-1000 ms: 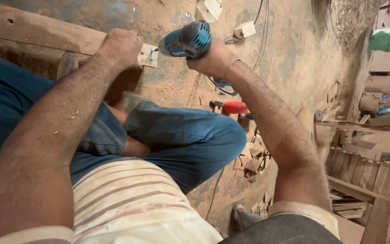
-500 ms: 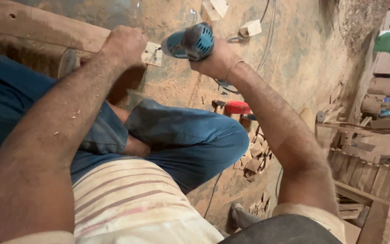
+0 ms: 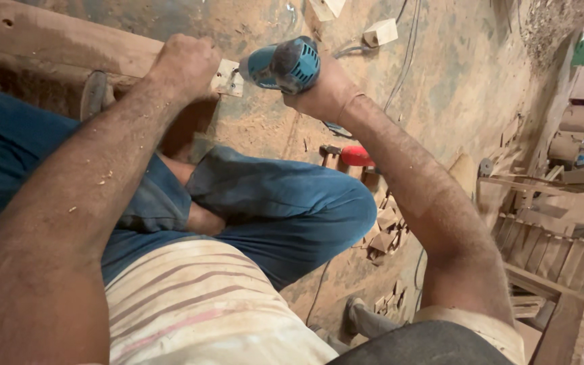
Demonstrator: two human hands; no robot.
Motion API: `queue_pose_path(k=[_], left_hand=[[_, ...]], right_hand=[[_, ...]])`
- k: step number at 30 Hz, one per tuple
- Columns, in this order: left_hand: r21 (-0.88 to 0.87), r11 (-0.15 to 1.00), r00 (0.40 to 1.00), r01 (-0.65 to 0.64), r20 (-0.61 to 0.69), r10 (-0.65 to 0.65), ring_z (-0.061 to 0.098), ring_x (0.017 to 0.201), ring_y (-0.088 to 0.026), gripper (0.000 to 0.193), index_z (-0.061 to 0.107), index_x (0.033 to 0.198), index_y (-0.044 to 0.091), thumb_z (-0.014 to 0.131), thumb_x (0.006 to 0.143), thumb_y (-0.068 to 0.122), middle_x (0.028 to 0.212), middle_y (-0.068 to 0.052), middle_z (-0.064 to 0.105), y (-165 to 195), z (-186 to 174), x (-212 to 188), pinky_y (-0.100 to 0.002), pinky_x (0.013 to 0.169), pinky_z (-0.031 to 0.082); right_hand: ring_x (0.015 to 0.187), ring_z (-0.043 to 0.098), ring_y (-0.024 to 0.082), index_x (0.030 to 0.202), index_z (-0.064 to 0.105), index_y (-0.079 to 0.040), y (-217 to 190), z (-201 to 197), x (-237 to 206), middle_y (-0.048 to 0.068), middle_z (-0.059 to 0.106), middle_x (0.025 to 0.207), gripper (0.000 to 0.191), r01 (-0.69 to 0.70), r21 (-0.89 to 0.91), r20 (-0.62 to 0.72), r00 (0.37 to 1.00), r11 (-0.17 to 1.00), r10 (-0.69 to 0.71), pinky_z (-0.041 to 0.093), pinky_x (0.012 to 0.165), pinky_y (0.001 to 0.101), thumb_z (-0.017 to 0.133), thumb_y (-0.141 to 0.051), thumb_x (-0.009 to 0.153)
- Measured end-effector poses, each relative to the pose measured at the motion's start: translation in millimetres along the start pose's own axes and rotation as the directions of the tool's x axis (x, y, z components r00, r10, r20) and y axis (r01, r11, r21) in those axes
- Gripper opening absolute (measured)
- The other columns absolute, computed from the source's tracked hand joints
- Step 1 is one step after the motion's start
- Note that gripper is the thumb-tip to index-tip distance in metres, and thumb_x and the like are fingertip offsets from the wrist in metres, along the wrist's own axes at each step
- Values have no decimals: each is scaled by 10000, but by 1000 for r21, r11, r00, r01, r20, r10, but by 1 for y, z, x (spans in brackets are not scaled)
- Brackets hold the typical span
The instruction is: The person sits on the workshop floor and drills holes into small wooden blocks and a long wood strip using a cordless drill. They squeeze glue from a red bottle onto a block, press pieces together, and hammer a strip into place to assemble the wooden parts.
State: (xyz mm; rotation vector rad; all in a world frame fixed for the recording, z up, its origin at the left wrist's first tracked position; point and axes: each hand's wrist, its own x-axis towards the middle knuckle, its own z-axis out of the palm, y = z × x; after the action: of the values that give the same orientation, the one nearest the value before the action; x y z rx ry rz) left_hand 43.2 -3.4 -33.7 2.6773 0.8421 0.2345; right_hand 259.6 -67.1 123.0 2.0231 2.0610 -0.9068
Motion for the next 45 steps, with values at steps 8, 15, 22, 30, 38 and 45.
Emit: queue_pose_path(k=[8, 15, 22, 30, 38, 45], left_hand=[[33, 999, 998, 6, 59, -8, 754, 884, -258, 223, 740, 1024, 116, 772, 840, 238, 971, -104, 736, -1, 4, 1, -388, 747, 597], [-43, 999, 998, 18, 64, -16, 750, 900, -283, 321, 745, 1023, 90, 810, 800, 311, 981, -126, 735, -1, 6, -1, -405, 751, 594], [-73, 997, 995, 38, 98, -31, 739, 900, -308, 544, 743, 1038, 69, 875, 716, 487, 996, -149, 720, 1, -7, -3, -416, 774, 587], [-130, 988, 988, 80, 141, -61, 738, 926, -354, 553, 758, 1031, 57, 886, 723, 498, 1011, -177, 729, 15, -47, -23, -449, 818, 603], [-157, 983, 996, 92, 29, -89, 701, 978, -408, 577, 727, 1073, 64, 891, 663, 436, 1080, -215, 701, 15, -66, -49, -496, 831, 573], [-224, 972, 997, 75, 52, -65, 687, 1022, -430, 560, 673, 1280, 68, 853, 784, 254, 1100, -235, 720, 10, -72, -54, -531, 869, 554]], right_hand=[[952, 726, 316, 1151, 702, -154, 3, 6, 5, 124, 756, 1027, 402, -51, -103, 51, 997, 993, 57, 592, 837, 390, 797, -247, 772], [921, 725, 326, 1088, 712, -124, 5, 12, 5, 140, 754, 971, 391, -111, -144, 62, 991, 983, 121, 590, 813, 397, 822, -287, 750], [911, 723, 327, 1070, 714, -101, 9, 16, 3, 145, 751, 963, 405, -123, -85, 36, 991, 989, 127, 588, 810, 393, 839, -262, 720], [911, 723, 326, 1046, 745, -124, -10, 20, 4, 148, 756, 964, 355, -240, -184, 54, 966, 953, 254, 584, 830, 398, 786, -310, 747], [872, 737, 354, 1059, 759, -109, -19, 48, -41, 185, 761, 930, 416, -123, 15, -260, 958, 992, 122, 581, 735, 449, 795, -405, 769], [829, 694, 454, 1036, 726, -105, -24, 119, -52, 232, 719, 874, 440, -413, 126, -543, 732, 902, 411, 554, 708, 529, 794, -478, 812]])
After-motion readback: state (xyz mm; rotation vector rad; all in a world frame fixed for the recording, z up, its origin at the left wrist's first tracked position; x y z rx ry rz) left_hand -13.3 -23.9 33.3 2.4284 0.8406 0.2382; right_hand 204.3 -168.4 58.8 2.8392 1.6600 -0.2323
